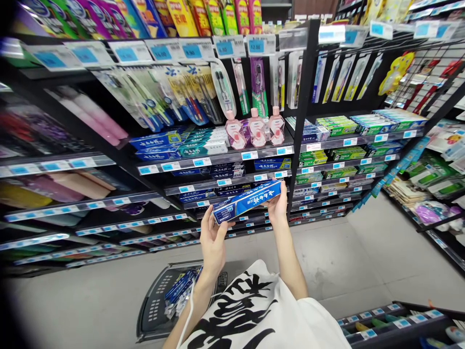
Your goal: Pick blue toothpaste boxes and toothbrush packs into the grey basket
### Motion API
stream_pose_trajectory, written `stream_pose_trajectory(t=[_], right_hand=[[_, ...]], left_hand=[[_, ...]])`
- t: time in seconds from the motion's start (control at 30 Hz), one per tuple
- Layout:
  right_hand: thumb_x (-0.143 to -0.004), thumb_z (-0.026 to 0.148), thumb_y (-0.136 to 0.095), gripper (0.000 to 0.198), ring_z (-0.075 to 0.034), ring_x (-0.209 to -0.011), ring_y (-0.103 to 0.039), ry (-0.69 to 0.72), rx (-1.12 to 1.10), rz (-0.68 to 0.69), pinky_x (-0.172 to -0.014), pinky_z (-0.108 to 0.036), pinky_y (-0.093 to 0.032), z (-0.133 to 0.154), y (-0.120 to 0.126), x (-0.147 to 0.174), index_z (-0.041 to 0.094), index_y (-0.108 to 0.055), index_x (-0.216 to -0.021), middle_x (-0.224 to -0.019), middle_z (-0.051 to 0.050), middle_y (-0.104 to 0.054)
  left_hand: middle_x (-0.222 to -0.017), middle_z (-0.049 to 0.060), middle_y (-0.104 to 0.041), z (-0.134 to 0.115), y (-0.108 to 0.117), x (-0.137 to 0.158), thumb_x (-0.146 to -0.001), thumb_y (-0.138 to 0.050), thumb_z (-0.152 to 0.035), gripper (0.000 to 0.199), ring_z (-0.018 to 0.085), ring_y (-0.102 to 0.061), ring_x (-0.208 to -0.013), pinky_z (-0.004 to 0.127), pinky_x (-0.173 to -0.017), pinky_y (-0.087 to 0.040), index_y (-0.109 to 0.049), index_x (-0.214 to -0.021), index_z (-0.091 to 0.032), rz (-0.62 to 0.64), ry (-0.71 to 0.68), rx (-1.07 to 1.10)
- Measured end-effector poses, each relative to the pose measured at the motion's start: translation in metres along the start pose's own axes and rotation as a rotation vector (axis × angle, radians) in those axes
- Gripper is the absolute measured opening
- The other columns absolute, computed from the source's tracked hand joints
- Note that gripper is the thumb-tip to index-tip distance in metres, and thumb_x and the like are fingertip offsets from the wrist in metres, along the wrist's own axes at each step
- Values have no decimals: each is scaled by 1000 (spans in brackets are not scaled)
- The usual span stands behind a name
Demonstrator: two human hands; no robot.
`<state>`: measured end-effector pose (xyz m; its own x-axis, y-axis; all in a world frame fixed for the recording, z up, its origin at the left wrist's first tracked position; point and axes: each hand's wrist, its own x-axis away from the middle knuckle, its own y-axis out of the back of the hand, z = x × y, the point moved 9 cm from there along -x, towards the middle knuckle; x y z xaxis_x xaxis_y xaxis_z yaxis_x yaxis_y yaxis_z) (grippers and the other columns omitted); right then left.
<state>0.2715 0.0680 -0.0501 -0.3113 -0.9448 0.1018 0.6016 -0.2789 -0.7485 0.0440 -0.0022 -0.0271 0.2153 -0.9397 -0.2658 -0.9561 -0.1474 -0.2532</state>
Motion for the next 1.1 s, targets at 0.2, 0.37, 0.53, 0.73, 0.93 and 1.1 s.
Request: stream_pose_trajectory(t=[0.2, 0.37, 0.53, 0.73, 0.93, 1.1], right_hand=[[-92, 63, -55, 50, -15, -69, -65, 5, 22, 21, -53, -28, -61, 1, -1, 0, 26, -70, -123, -94, -2, -71], [-93, 63, -55, 50, -15, -70, -65, -5, 17, 27, -53, -28, -62, 0, -2, 0, 26, -69, -124, -94, -1, -71], [-92, 62, -56, 49, -15, -69, -65, -2, 17, 22, -53, -27, -62, 1, -2, 1, 26, -70, -122, -93, -1, -71], [-90, 64, -58, 51, -15, -67, -65, -6, 17, 19, -55, -28, -62, 1, 0, -1, 27, -69, -122, -90, 0, -70], [-86, 66, -62, 54, -15, -66, -64, -17, 23, 23, -54, -28, -61, 0, 8, -7, 26, -69, -120, -80, 1, -67], [-83, 69, -65, 52, -16, -64, -63, -48, -7, -14, -49, -27, -57, -8, 17, -15, 22, -70, -105, -80, 0, -69]], left_hand=[[-136, 10, -59, 1, 1, 0, -88, -73, -43, 65, 24, -63, -118, 32, -90, -60, -47, -147, -31, 0, -3, -12], [-138, 10, -58, 1, 2, 0, -89, -71, -44, 65, 25, -61, -121, 34, -90, -60, -46, -147, -32, 8, -4, -29], [-138, 10, -57, 1, 1, 1, -90, -70, -42, 62, 24, -61, -119, 32, -91, -59, -46, -147, -32, 16, -5, -37], [-137, 11, -58, 2, 1, 0, -89, -72, -42, 64, 24, -62, -119, 32, -91, -60, -45, -146, -30, 23, 16, -25], [-137, 11, -56, 6, -3, 2, -85, -77, -38, 62, 24, -63, -119, 34, -94, -57, -47, -138, -30, 71, 59, -31], [-128, 8, -56, 6, -8, 3, -78, -83, -32, 58, 17, -66, -104, 27, -86, -56, -49, -126, -28, 110, 60, -19]])
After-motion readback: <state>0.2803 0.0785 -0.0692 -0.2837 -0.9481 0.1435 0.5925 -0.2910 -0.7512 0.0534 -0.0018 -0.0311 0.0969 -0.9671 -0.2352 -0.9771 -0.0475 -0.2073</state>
